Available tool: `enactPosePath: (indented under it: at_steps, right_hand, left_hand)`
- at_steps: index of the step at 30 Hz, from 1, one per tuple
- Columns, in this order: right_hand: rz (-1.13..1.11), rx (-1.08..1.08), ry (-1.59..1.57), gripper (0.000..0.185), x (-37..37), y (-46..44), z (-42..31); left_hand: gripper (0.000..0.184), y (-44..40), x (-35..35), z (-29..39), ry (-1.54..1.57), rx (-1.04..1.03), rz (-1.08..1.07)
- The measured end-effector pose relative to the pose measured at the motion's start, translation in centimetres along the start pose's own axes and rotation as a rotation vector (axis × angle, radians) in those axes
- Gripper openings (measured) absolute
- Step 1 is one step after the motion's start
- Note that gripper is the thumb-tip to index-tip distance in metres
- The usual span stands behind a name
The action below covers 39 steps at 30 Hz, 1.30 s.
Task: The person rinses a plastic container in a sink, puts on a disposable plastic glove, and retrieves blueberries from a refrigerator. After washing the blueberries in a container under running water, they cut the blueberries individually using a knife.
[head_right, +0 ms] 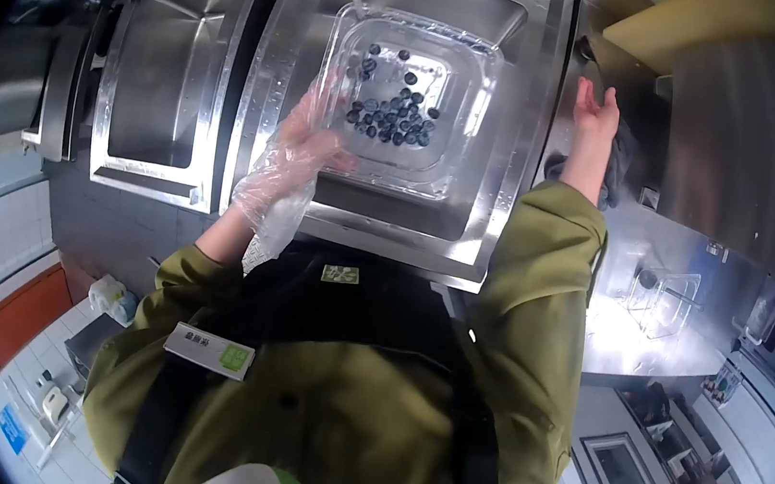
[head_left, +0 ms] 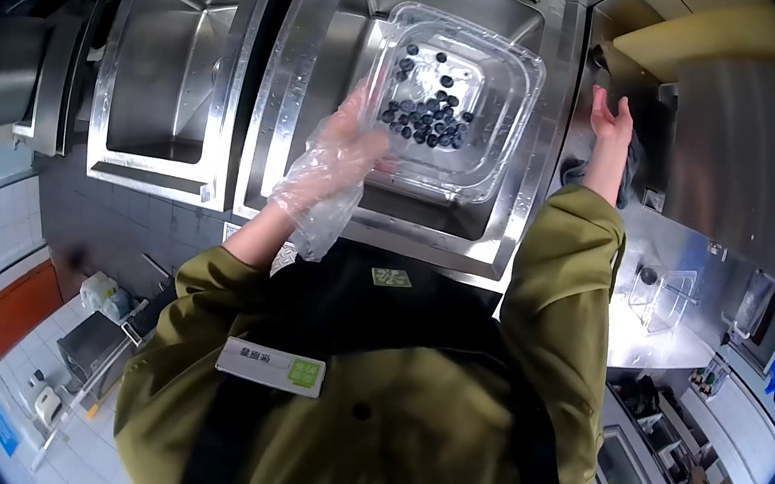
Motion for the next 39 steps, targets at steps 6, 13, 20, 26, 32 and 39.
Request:
enactPosePath:
  at_steps: [6, 13, 20, 26, 32, 39]
  right_hand:
    - [-0.128, 0.413, 0.927, 0.026, -6.3, 13.6, 8.2]
    - [-0.43, 0.385, 1.396, 0.029, -8.1, 18.0, 14.8]
    - [-0.598, 0.76, 1.873, 0.035, -16.4, 4.2, 16.0]
    - [-0.447, 0.612, 2.172, 0.057, -18.9, -7.2, 17.9]
    - [-0.268, 1.116, 1.944, 0.024, -19.0, -2.1, 18.1]
    - [0.127, 0.855, 1.676, 0.05, -13.7, -5.5, 16.1]
  left_hand:
    - [0.073, -3.0, 2.5, 1.7, 0.065, -0.016, -0.06]
    - [0.071, -4.9, 4.1, 1.4, -0.01, -0.023, -0.107]
    - [0.066, -5.3, 5.5, 0.1, -0.052, 0.04, 0.052]
    - [0.064, -6.3, 7.2, -0.5, -0.029, 0.006, 0.141]
    - [0.065, -8.1, 8.3, -1.1, -0.045, -0.037, 0.194]
    - [0.067, -10.0, 7.9, -3.2, -0.046, -0.076, 0.133]
Point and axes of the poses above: each hand's wrist, its own y-axis away from the middle knuckle, its own x-axis out of the back of the hand, z = x × y, the point moved 4 cm from there along -y, towards the middle knuckle, and after that the axes turned 10 degrees about -z, right-handed, at the moved point
